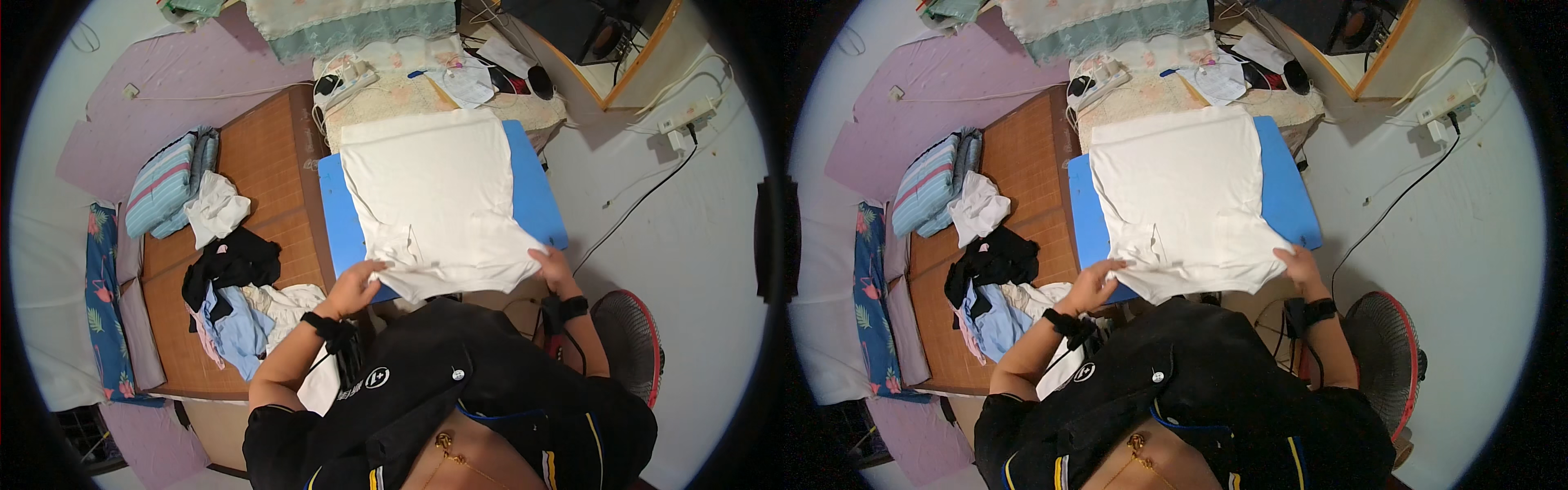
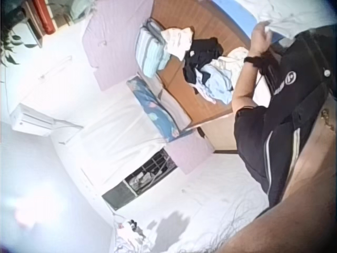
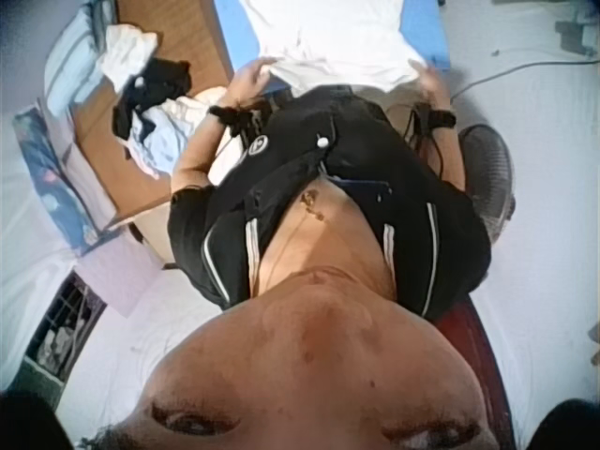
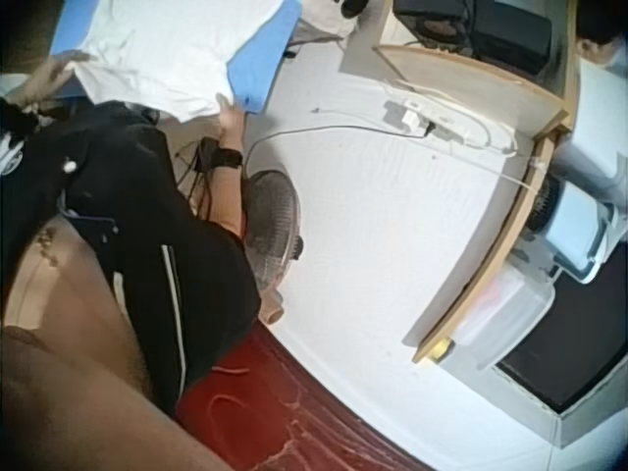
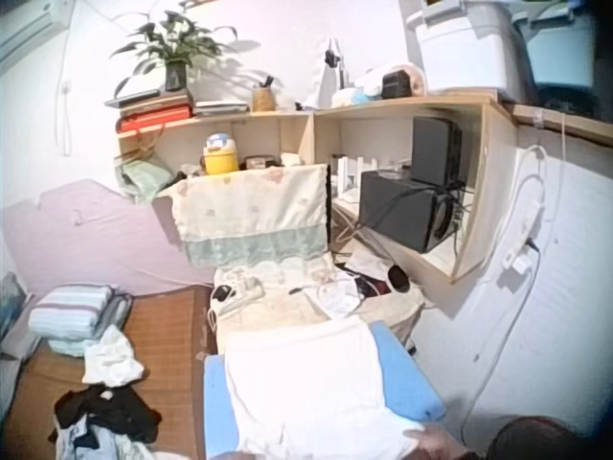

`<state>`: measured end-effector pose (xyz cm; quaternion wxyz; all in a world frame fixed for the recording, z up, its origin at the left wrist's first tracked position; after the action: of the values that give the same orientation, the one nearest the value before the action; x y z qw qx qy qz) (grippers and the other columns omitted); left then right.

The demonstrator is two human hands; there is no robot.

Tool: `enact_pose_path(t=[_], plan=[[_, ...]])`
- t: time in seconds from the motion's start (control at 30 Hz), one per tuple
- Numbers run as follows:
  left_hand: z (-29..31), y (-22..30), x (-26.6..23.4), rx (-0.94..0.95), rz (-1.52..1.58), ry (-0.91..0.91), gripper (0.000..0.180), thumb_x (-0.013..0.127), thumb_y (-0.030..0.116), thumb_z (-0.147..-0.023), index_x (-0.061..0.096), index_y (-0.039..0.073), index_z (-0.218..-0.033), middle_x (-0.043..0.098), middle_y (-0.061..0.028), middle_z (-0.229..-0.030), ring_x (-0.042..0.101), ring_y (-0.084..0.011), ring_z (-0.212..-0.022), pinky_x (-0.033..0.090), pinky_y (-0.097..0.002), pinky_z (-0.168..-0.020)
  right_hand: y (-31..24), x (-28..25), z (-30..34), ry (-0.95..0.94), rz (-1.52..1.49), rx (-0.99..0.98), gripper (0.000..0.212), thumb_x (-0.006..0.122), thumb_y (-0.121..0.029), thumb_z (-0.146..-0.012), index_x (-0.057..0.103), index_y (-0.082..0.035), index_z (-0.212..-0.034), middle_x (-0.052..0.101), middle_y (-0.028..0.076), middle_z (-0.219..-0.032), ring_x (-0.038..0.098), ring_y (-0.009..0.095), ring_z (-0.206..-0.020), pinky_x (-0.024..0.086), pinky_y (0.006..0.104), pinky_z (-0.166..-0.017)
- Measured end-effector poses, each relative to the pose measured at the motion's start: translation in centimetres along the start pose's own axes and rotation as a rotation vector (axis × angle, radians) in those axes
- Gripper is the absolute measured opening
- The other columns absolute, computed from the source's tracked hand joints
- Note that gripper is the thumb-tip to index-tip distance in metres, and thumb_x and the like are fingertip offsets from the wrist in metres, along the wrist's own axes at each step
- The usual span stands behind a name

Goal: The person folds black and white t-shirts on a small blue surface and places them on a bed.

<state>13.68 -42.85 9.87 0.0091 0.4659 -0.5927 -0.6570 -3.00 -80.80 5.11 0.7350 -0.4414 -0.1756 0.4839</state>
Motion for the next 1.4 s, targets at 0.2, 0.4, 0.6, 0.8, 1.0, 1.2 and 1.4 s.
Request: enact_pose_path(t=[0.2,0.4,0.6,0.8,1.0,1.2,1.4], plan=[[-2.0,3.2,-2.3,-0.148,0.086,-0.141,0.024,0.049,0.011,-0.078,0.055,0.000,-0.099,0.059,-0.0124,-0.068,0.054,-0.0134,-0.061,0.044,-0.0274,-0.058,-3.0,-3.0,0.4,0.135,0.073,-0.263,0.035,0.063,-0.014,-0.076,0.052,0.005,-0.103,0.057,0.009,-0.094,0.054,0.015,-0.079,0.045,0.0286,-0.067],[1.8,1.3,1.4,-0.230,0.241,-0.330,0.024,0.050,0.014,-0.078,0.055,0.000,-0.096,0.053,-0.0135,-0.060,0.051,-0.0179,-0.054,0.040,-0.0299,-0.052,-6.0,-3.1,5.5,0.162,0.157,-0.405,0.045,0.055,-0.007,-0.076,0.048,-0.002,-0.119,0.057,0.010,-0.100,0.054,0.015,-0.079,0.044,0.0268,-0.072],[1.3,0.7,1.8,-0.352,0.528,-0.377,0.015,0.051,0.015,-0.083,0.056,0.001,-0.087,0.049,0.0015,-0.062,0.044,-0.0073,-0.058,0.036,-0.0231,-0.052,-7.1,-0.9,6.5,-0.257,-0.129,0.047,0.015,0.054,-0.009,-0.076,0.061,0.000,-0.086,0.059,0.008,-0.077,0.056,0.015,-0.068,0.047,0.0250,-0.064],[-3.4,-5.4,0.3,-0.528,0.671,-0.309,0.015,0.051,0.015,-0.086,0.058,0.002,-0.089,0.056,0.0029,-0.073,0.048,-0.0044,-0.064,0.041,-0.0186,-0.058,-10.3,-0.1,-1.1,-0.475,0.060,-0.468,0.018,0.053,-0.017,-0.083,0.055,0.000,-0.088,0.057,0.007,-0.075,0.056,0.014,-0.066,0.046,0.0271,-0.058],[-11.3,-14.9,-2.5,-0.684,1.267,0.366,0.031,0.051,0.023,-0.086,0.051,-0.003,-0.103,0.058,-0.0124,-0.096,0.059,-0.0218,-0.085,0.049,-0.0347,-0.075,-13.2,4.7,-15.2,-0.382,-0.870,0.133,0.037,0.052,-0.028,-0.087,0.044,0.000,-0.110,0.057,0.019,-0.098,0.058,0.025,-0.086,0.048,0.0311,-0.074],[-10.0,-19.8,-1.0,-0.975,1.055,0.561,0.041,0.054,0.033,-0.084,0.052,-0.004,-0.101,0.059,-0.0129,-0.088,0.060,-0.0219,-0.077,0.049,-0.0351,-0.067,-11.1,4.6,-20.3,0.036,0.120,-0.158,0.056,0.063,-0.028,-0.077,0.040,0.000,-0.120,0.060,0.016,-0.088,0.060,0.022,-0.078,0.048,0.0290,-0.062],[-8.0,-16.6,-0.1,-1.002,0.753,0.333,0.036,0.061,0.032,-0.079,0.056,-0.003,-0.083,0.056,-0.0072,-0.068,0.053,-0.0150,-0.056,0.047,-0.0251,-0.055,-6.5,1.1,-22.1,0.304,0.613,-0.493,0.042,0.063,-0.029,-0.070,0.057,0.004,-0.095,0.062,0.018,-0.087,0.059,0.031,-0.079,0.046,0.0361,-0.071]])
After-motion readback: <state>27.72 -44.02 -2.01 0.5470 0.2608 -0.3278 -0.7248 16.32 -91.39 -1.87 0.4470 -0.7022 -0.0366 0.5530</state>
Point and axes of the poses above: each hand's wrist, its own z-axis away from the middle knuckle, its own x-axis out of the palm, y = z × x, the point moved 6 cm from there along -z, towards the middle knuckle
